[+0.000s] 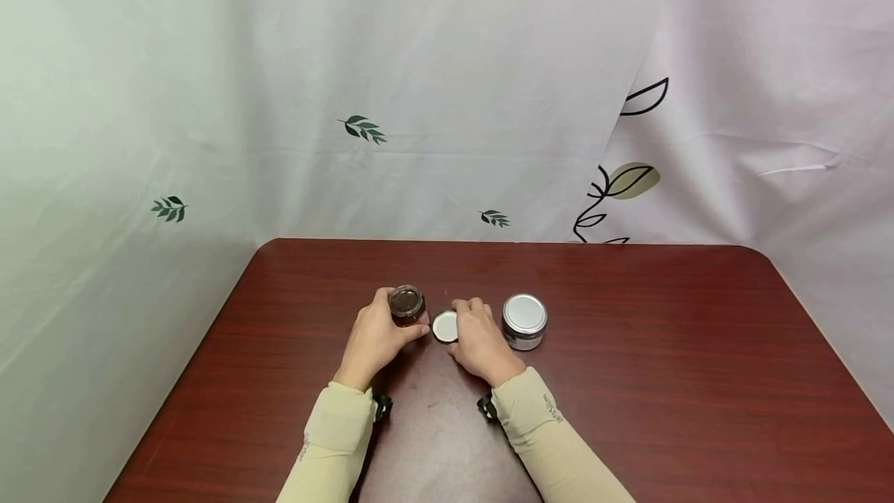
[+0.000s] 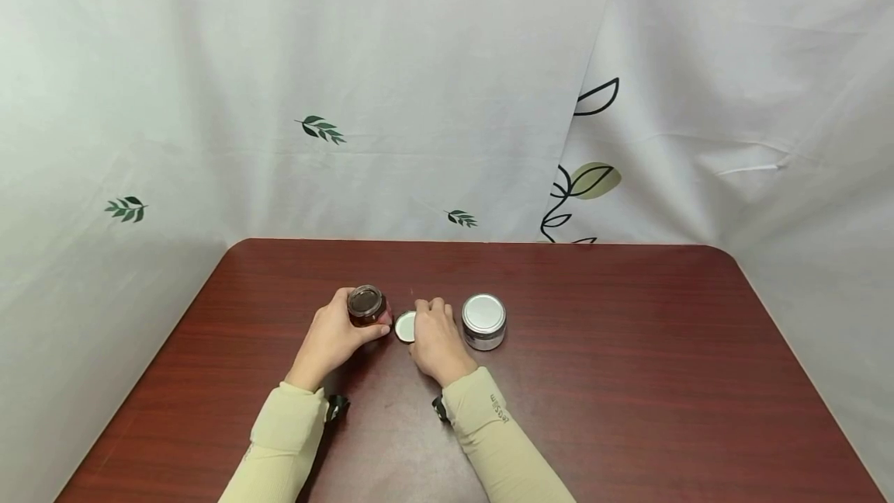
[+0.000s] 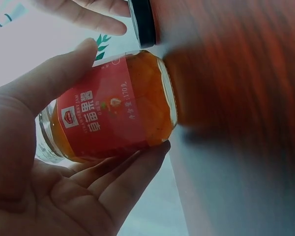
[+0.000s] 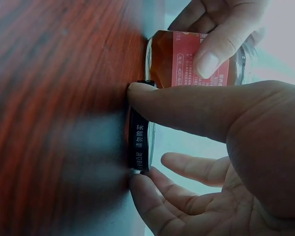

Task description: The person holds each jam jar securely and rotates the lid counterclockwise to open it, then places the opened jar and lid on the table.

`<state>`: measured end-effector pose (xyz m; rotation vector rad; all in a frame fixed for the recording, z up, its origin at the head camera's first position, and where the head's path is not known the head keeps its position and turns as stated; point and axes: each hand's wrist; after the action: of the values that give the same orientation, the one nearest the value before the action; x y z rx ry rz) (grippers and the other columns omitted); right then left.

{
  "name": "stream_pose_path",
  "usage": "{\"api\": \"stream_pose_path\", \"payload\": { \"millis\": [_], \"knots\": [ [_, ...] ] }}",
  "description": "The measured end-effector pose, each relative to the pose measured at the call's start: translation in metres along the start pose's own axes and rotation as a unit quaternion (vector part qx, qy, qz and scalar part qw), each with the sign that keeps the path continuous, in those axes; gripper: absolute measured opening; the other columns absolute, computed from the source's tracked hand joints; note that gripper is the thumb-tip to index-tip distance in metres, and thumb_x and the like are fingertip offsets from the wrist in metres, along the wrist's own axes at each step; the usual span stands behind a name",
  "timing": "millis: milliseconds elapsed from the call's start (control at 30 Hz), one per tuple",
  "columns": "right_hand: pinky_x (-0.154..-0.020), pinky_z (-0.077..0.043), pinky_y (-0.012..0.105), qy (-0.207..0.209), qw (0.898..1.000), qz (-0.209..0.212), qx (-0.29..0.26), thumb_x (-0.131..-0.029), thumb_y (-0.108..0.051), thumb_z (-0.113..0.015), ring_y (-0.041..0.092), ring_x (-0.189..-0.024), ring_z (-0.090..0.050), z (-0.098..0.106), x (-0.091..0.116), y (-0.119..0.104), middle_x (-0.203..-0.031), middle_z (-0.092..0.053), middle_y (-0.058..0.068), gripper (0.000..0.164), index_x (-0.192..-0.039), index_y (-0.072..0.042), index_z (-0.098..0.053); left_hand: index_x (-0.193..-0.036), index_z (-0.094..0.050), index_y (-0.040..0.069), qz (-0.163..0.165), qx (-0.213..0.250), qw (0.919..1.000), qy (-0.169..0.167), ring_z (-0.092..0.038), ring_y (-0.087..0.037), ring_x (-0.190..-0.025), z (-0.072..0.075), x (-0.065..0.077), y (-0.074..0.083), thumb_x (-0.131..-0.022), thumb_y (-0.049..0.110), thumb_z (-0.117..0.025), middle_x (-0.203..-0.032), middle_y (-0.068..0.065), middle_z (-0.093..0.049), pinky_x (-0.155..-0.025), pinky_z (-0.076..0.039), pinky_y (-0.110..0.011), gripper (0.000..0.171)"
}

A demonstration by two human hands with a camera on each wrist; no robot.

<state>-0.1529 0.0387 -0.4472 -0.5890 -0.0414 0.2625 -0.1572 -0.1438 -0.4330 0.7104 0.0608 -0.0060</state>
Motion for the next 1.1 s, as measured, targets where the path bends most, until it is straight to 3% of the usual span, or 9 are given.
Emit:
{"api": "stream_pose_path", "payload": {
  "millis": [367,533,900,1100],
  "knots": [
    [-0.095,-0.047,0.049,0.001,1.0,0.006,-0.004,-0.075,-0.005,-0.086,0.038,-0.115,-0.051,0.003,0.001,-0.001,-0.123,-0.054,0.023,0.069,-0.136,0.002,-0.054,-0.148,-0.037,0.0,-0.035,0.022,0.9989,-0.021,-0.066,-0.032,-0.108,0.004,-0.002,-0.002,-0.072,0.03,-0.092,-0.12,-0.02,-0.066,-0.092,-0.051,-0.05,0.099],
    [-0.094,-0.047,0.048,0.001,1.0,0.006,-0.005,-0.075,-0.005,-0.085,0.037,-0.115,-0.051,0.005,0.002,-0.003,-0.124,-0.054,0.022,0.07,-0.137,0.002,-0.053,-0.154,-0.029,0.003,-0.035,0.026,0.9989,-0.019,-0.063,-0.035,-0.114,0.005,-0.001,-0.002,-0.071,0.031,-0.093,-0.125,-0.021,-0.063,-0.095,-0.049,-0.051,0.108],
    [-0.094,-0.048,0.047,0.005,1.0,0.007,-0.012,-0.077,-0.005,-0.084,0.035,-0.12,-0.049,0.013,0.003,-0.011,-0.128,-0.052,0.02,0.073,-0.141,-0.001,-0.05,-0.155,-0.026,0.006,-0.032,0.05,0.9982,-0.007,-0.049,-0.037,-0.133,0.014,0.0,-0.002,-0.072,0.035,-0.092,-0.148,-0.021,-0.047,-0.103,-0.042,-0.055,0.11],
    [-0.094,-0.048,0.047,0.017,0.999,0.024,-0.019,-0.076,-0.004,-0.084,0.036,-0.119,-0.05,0.018,0.005,-0.014,-0.127,-0.053,0.02,0.073,-0.141,-0.001,-0.05,-0.156,-0.026,0.006,-0.036,0.047,0.9983,0.0,-0.047,-0.039,-0.133,0.018,-0.001,-0.001,-0.072,0.04,-0.091,-0.152,-0.019,-0.042,-0.103,-0.042,-0.056,0.111]
  ]
}}
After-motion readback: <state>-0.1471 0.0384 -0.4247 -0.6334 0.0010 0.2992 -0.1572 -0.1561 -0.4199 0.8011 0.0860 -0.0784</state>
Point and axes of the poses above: each hand's wrist, its own x-axis away from the middle knuckle, its own z-axis out of the back of the hand, y = z × x
